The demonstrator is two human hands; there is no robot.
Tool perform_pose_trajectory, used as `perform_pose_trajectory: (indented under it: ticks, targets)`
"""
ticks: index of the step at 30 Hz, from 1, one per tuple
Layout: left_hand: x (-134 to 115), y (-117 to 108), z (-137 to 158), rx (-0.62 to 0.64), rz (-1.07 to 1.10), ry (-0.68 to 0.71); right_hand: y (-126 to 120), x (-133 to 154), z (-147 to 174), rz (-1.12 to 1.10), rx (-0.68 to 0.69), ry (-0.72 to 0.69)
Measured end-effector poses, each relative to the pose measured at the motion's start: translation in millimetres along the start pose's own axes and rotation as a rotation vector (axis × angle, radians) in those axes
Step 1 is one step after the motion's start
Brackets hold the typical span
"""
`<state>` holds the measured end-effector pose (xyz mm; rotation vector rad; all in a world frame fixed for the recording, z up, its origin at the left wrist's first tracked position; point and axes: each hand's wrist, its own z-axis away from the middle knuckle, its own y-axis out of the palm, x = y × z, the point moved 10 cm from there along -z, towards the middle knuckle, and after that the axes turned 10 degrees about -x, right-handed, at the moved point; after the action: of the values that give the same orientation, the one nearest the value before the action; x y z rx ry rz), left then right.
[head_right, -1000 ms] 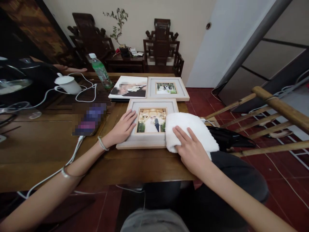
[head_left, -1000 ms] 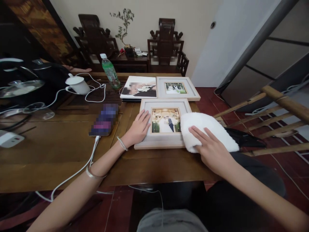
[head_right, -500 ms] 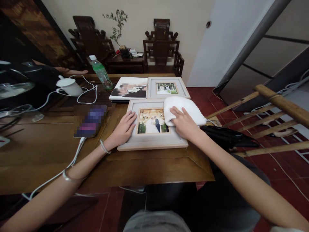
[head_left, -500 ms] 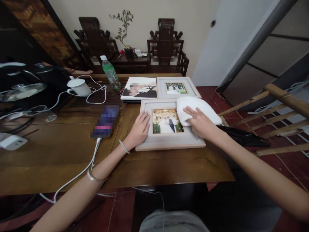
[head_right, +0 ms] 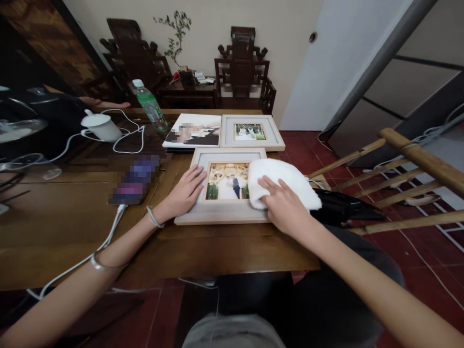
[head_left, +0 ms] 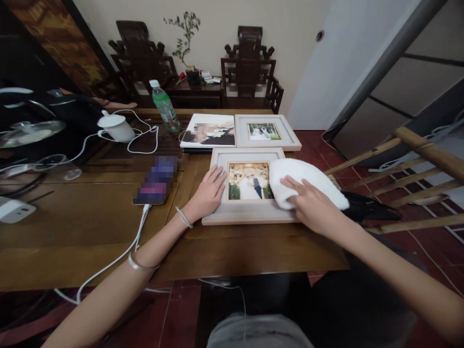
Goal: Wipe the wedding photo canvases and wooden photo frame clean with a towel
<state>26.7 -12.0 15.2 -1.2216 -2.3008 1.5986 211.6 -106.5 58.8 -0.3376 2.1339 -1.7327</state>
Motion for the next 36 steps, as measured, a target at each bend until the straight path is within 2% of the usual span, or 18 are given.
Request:
perform_pose_trajectory:
  ticks: [5,8,10,12,15,17,19,22,25,32,34,36]
  targets:
    - [2,0,-1,-0.027,0.008,-0.002,16,-46,-58,0.039,-0.048,0.032]
    - [2,1,-1,-0.041,0.015,-0.004,9,-52,-93,0.075,-0.135,0.089]
    - [2,0,-1,-0.059,0.022,-0.002,-1,-33,-115,0.099,-0.230,0.062]
    - [3,-2,-1,-0.078,0.035,0.000,-5,5,-137,0.114,-0.295,-0.046]
    - [3,-2,0,-0.081,0.068,0.020,8,58,-165,0.106,-0.290,-0.208]
    - [4,-3,1,-0.079,0.097,0.035,22,72,-178,0.089,-0.255,-0.211]
    - [5,-3,2,-0.087,0.127,0.044,31,69,-185,0.085,-0.242,-0.171]
    - [6,-4,4,-0.114,0.156,0.060,34,52,-182,0.112,-0.235,-0.137]
    - [6,-4,5,-0.129,0.159,0.069,32,28,-165,0.183,-0.195,-0.126]
    - [7,-4,7,-0.174,0.159,0.073,26,-55,-107,0.304,-0.073,0.036]
    - [8,-4,7,-0.188,0.167,0.076,22,-64,-92,0.307,-0.060,0.051]
    - [8,-4,7,-0.195,0.176,0.078,20,-59,-76,0.283,-0.030,0.028]
